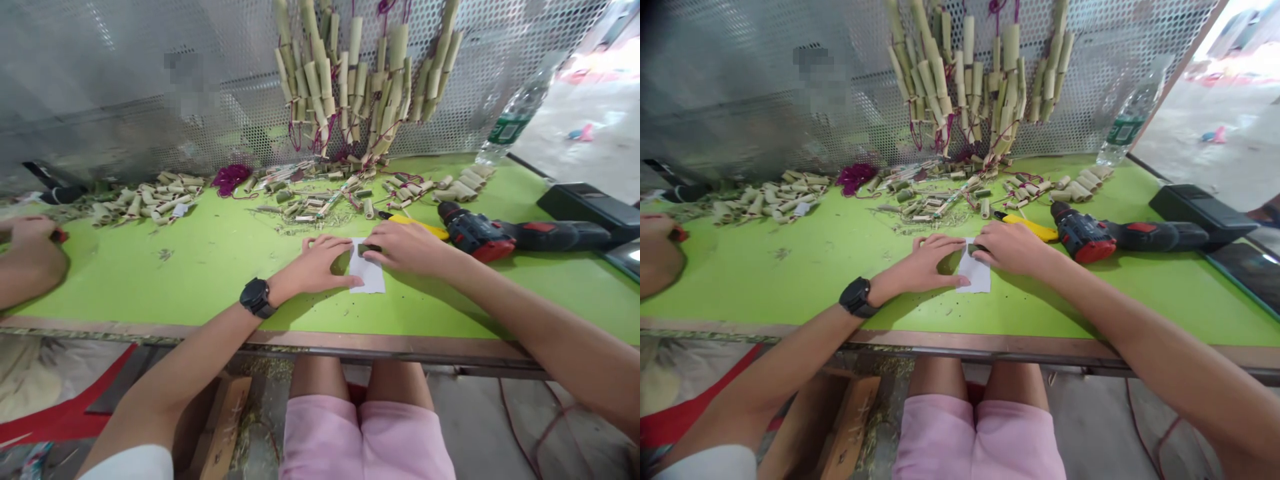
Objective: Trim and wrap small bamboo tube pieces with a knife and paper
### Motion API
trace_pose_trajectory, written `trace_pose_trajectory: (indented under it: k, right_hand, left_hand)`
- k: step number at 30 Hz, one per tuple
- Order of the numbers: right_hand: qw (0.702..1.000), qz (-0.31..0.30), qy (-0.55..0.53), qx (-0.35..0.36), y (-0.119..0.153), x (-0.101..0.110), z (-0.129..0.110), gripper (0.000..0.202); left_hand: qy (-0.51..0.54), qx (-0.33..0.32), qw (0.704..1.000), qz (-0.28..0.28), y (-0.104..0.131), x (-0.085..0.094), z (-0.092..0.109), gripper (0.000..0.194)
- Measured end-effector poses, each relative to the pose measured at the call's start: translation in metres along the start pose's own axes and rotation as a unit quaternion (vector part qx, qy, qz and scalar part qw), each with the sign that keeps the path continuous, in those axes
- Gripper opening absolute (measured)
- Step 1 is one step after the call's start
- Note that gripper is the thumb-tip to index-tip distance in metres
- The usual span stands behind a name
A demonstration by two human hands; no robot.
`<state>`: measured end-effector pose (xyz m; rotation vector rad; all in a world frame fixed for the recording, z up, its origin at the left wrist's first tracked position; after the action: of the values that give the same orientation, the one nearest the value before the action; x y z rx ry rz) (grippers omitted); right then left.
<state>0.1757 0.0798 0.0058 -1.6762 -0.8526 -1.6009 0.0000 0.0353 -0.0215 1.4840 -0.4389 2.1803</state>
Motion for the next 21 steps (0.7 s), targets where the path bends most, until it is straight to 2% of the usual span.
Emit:
trace_pose_trajectory:
  k: [6,12,14,18,21]
  right_hand:
    - [0.999,-0.002,0.026,-0.026,-0.003,-0.006,0.005,0.035]
    - [0.999,0.011,0.041,-0.011,-0.002,-0.005,0.003,0.035]
    - [0.999,0.005,0.038,0.009,-0.001,-0.006,-0.002,0.035]
    - [0.994,0.001,-0.025,0.104,0.001,-0.007,-0.019,0.031]
    - [0.995,0.009,-0.039,0.092,0.000,-0.006,-0.011,0.031]
  left_hand:
    - [-0.009,0.013,1.000,0.001,-0.003,-0.001,-0.003,0.089]
    - [-0.013,0.011,1.000,0.005,-0.003,0.001,-0.003,0.086]
    - [-0.012,0.010,1.000,0.010,-0.002,0.001,-0.003,0.085]
    - [-0.011,-0.001,1.000,0.021,-0.001,0.001,-0.005,0.081]
    - [-0.011,-0.008,1.000,0.026,-0.002,0.002,-0.006,0.082]
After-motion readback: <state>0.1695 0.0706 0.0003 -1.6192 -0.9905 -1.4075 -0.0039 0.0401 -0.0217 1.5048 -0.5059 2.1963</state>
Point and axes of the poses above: each hand's wrist, its own y-axis away from the middle knuckle, its own x-axis out of the back of the hand, z = x × y, the point moved 6 cm from there along -y, towards the middle knuckle, and after that the axes turned 7 degrees about -z, right-handed, at the moved point
